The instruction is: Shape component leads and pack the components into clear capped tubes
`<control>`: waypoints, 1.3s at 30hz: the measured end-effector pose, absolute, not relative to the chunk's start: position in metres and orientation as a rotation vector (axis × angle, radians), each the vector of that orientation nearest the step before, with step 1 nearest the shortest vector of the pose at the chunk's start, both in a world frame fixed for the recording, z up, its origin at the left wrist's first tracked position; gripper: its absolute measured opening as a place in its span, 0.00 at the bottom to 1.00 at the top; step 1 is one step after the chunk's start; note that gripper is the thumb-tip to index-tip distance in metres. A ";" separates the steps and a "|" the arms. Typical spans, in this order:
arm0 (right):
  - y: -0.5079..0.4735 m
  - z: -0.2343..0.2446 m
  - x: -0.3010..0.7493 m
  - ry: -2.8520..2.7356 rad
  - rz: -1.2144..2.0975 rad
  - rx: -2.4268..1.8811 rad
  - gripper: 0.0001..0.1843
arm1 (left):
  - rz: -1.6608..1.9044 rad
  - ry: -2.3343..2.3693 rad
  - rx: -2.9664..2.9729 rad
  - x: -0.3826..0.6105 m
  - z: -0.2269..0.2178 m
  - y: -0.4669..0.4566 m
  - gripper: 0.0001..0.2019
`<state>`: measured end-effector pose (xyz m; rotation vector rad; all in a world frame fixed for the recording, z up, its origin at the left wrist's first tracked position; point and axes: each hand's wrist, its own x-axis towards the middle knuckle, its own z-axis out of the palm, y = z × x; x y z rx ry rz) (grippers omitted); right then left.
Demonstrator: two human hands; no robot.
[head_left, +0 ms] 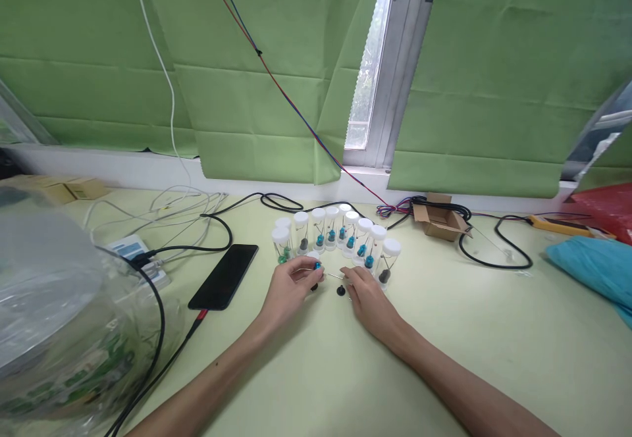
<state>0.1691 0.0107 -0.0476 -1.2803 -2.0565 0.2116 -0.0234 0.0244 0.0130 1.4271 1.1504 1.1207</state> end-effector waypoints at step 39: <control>0.008 -0.038 0.164 -2.223 -0.130 -1.558 0.15 | 1.252 1.133 1.473 -0.019 0.012 0.023 0.15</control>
